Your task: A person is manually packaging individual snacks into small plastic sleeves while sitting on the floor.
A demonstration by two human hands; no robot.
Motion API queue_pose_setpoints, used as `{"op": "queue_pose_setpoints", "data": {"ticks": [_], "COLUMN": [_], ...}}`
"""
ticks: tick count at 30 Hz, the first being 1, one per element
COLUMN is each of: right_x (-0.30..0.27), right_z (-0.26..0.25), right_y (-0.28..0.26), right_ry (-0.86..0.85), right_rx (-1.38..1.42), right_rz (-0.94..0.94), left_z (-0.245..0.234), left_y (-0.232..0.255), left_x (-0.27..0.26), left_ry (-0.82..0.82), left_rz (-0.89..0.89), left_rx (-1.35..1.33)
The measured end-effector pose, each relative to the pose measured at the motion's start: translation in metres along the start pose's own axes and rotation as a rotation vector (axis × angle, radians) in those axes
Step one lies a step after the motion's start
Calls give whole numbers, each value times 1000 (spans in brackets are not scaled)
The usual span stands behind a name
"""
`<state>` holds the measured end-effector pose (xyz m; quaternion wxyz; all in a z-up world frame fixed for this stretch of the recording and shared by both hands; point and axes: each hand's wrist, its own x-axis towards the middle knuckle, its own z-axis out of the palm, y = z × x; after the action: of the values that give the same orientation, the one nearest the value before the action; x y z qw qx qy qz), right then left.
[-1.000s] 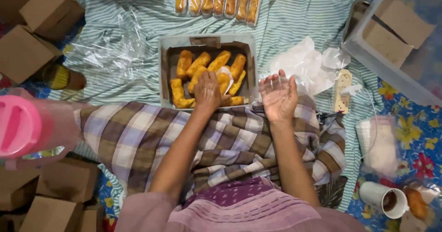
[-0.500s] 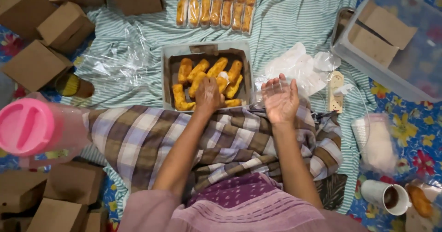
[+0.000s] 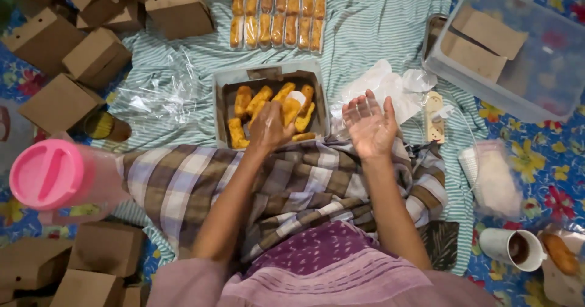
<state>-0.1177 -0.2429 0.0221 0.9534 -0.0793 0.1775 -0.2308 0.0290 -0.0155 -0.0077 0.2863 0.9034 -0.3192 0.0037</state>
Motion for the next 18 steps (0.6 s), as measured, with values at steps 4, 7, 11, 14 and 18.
{"op": "queue_pose_setpoints", "data": {"ticks": [4,7,11,14,18], "right_x": [-8,-13,-22,-26,-33], "right_z": [6,12,18,19,18], "right_y": [0,0,1,1,-1], "right_ry": [-9,-30,-46,-59,-83], "right_rx": [5,-4,-19,-37,-58], "right_rz": [5,26,69,79,92], "left_z": [-67,-96,-110,-104,-100], "left_y": [61,89,114,118,129], "left_x": [-29,-51,-72,-79,-84], "left_ry": [-12,-63,-171,-161,-185], "left_rz": [96,193,219,243,206], "left_rx": [-88,-119,-134,-74,17]}}
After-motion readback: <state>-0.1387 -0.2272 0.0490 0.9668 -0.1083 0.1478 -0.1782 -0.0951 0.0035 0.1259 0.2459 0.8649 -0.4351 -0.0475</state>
